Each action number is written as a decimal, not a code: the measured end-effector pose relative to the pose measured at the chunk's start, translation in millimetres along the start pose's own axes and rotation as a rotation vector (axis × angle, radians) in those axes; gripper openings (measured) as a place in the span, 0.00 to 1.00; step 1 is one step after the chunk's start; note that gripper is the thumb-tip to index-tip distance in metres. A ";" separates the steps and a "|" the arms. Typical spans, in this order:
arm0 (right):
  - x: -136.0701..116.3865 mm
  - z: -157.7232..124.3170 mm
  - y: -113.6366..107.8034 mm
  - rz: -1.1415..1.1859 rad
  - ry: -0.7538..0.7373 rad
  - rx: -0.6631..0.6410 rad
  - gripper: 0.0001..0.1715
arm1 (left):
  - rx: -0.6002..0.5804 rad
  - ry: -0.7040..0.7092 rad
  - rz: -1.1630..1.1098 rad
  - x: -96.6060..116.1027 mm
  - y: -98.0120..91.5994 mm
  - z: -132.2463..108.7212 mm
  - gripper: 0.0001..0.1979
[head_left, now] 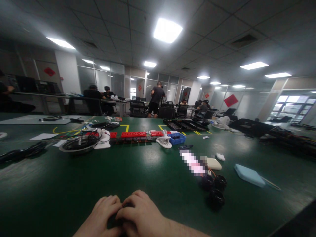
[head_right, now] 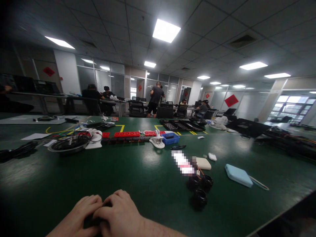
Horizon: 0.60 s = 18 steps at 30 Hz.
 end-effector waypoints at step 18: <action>0.8 0.8 -1.8 -0.005 0.116 -0.042 0.24 | 0.016 -0.026 0.007 -0.2 0.8 0.5 0.08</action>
Point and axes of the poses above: each hand's wrist, its own z-axis towards the middle knuckle, its own y-axis out of the palm, x = y × z, the point moved 1 cm from there along z, towards the middle knuckle, and after that the axes turned 9 degrees about y, right-handed, at the moved point
